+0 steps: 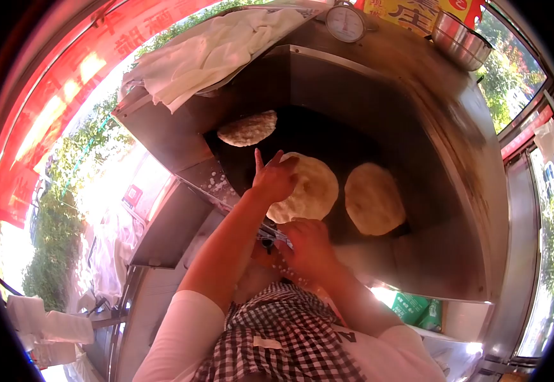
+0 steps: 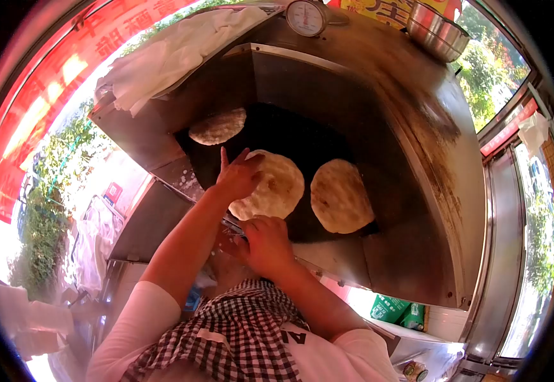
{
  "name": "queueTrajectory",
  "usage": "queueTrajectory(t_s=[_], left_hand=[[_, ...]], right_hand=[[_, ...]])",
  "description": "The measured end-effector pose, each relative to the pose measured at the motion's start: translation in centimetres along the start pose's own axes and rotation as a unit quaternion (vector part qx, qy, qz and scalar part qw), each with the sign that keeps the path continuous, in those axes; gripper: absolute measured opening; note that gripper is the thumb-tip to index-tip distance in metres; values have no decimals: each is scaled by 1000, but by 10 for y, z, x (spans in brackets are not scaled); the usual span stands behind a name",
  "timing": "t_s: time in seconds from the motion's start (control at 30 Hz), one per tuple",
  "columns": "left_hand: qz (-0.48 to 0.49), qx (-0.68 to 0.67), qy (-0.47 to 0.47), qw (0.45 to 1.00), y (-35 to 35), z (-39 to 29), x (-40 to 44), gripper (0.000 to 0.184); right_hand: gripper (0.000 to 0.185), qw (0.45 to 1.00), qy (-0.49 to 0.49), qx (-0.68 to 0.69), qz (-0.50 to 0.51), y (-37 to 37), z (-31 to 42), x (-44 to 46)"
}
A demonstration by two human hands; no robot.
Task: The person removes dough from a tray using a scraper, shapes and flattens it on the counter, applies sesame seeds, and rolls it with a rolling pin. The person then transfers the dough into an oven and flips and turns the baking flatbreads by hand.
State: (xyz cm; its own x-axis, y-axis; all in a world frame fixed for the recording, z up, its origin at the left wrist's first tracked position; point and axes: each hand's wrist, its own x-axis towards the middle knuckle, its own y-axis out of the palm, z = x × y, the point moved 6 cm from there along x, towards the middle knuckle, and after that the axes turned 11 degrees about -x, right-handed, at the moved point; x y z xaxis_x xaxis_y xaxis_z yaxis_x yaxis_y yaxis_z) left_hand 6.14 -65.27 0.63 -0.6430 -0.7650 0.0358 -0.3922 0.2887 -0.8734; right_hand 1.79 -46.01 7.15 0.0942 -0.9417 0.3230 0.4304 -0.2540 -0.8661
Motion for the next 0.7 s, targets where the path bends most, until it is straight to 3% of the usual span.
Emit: queueTrajectory(t_s=[0.1,0.2,0.4,0.6,0.7], left_hand=[[-32,-7,56,998,11,-15,9,54],[-68,-6,37,997,5,-25,8,52],[15,1,22,1000,12,-33,1,53],[-149,-43,39,987,-12,-21,-26,53],[-172,-87,43,980,-45,-16,-68,48]], right_hand=[[34,999,7,43,1,-10,0,-11],[32,995,20,99,0,-15,-7,-19],[26,986,51,157,-28,-17,-11,-35],[26,988,64,143,-2,-20,-8,-50],[27,988,80,135,-15,-15,-10,-63]])
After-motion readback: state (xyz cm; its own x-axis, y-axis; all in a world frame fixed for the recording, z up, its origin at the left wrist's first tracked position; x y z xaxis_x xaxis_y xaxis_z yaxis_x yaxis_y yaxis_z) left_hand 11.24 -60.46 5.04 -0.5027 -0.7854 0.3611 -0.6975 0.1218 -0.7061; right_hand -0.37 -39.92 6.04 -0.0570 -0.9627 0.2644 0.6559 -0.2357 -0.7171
